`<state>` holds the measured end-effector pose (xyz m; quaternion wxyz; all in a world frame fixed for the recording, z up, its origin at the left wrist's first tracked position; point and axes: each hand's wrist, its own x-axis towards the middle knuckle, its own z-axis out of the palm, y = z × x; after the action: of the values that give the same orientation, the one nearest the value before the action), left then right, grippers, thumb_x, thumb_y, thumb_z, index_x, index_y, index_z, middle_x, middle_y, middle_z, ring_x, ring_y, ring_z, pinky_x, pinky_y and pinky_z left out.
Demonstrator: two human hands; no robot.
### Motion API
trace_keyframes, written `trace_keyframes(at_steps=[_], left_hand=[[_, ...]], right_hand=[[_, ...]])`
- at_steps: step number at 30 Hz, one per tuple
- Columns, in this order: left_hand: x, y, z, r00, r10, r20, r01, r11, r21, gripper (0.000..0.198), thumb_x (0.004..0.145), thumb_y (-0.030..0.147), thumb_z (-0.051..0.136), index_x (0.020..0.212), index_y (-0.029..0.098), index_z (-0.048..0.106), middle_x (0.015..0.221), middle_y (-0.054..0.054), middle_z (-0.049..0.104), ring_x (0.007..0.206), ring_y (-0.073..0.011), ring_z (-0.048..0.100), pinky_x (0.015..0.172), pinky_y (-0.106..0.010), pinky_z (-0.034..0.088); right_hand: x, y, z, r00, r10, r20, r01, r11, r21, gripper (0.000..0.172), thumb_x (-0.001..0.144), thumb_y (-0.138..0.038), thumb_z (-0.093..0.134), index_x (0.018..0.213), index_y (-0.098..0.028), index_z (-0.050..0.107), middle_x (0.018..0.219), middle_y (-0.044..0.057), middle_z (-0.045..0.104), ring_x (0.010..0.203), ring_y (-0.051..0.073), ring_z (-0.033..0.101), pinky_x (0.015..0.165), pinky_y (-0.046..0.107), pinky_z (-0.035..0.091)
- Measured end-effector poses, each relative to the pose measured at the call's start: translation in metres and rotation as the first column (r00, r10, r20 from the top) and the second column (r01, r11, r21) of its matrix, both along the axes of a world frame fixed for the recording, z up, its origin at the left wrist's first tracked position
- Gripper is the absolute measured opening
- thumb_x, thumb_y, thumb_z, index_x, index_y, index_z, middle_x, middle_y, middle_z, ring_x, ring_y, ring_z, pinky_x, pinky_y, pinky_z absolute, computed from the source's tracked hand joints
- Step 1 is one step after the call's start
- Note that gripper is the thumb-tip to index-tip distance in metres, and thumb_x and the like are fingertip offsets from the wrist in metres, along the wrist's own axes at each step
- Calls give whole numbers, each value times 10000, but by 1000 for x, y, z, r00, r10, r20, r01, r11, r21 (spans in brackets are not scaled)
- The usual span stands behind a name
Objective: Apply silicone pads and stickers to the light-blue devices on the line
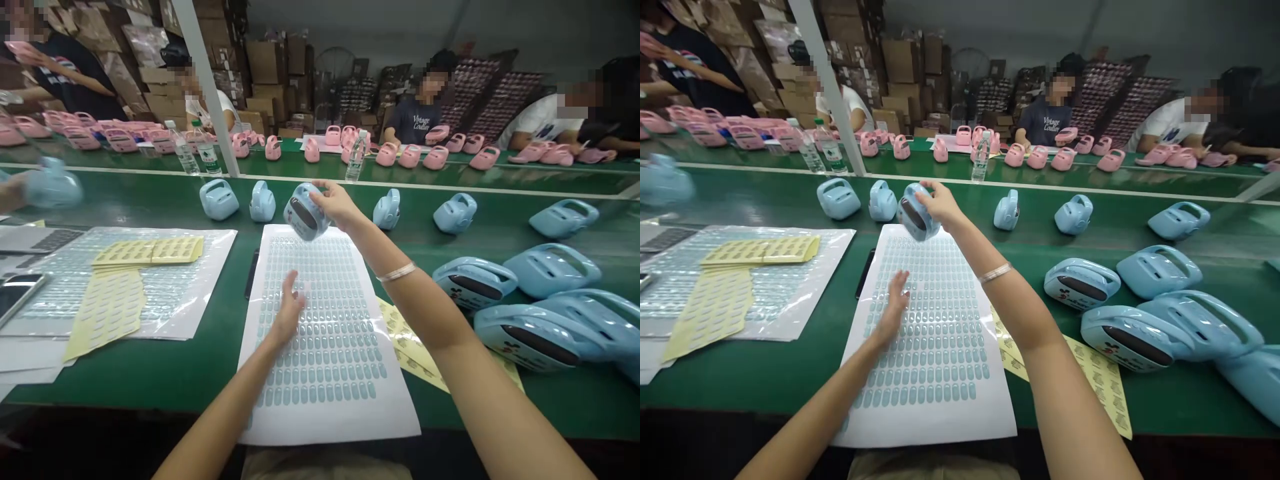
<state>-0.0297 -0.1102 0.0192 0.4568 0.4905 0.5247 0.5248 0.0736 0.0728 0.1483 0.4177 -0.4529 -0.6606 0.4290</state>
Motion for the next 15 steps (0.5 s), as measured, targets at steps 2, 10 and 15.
trace_keyframes(at_steps=[2, 10, 15], left_hand=[[4, 0, -9, 931, -122, -344, 132, 991, 8, 738, 771, 539, 541, 1383, 214, 288, 1505, -141, 236, 1390, -324, 190, 1117, -537, 164], [2, -2, -7, 737, -84, -671, 200, 975, 98, 365, 830, 286, 476, 1182, 194, 504, 1220, -116, 577, 1165, -267, 512, 982, -496, 423], [5, -1, -10, 720, -72, -690, 210, 971, 118, 324, 824, 266, 473, 1132, 182, 525, 1224, -126, 569, 1170, -278, 502, 983, -529, 413]], right_hand=[[-7, 33, 3, 983, -159, 92, 160, 987, 2, 416, 879, -246, 530, 1285, -185, 456, 940, 18, 627, 767, 96, 598, 697, 225, 499], [1, 103, -25, 874, -332, 354, 338, 940, 44, 331, 888, -341, 537, 1164, -157, 531, 1159, 76, 567, 986, 192, 587, 826, 399, 514], [62, 106, -18, 734, -442, 515, 386, 896, 219, 305, 887, -300, 538, 1134, -122, 547, 1228, 117, 529, 1124, 233, 514, 928, 444, 430]])
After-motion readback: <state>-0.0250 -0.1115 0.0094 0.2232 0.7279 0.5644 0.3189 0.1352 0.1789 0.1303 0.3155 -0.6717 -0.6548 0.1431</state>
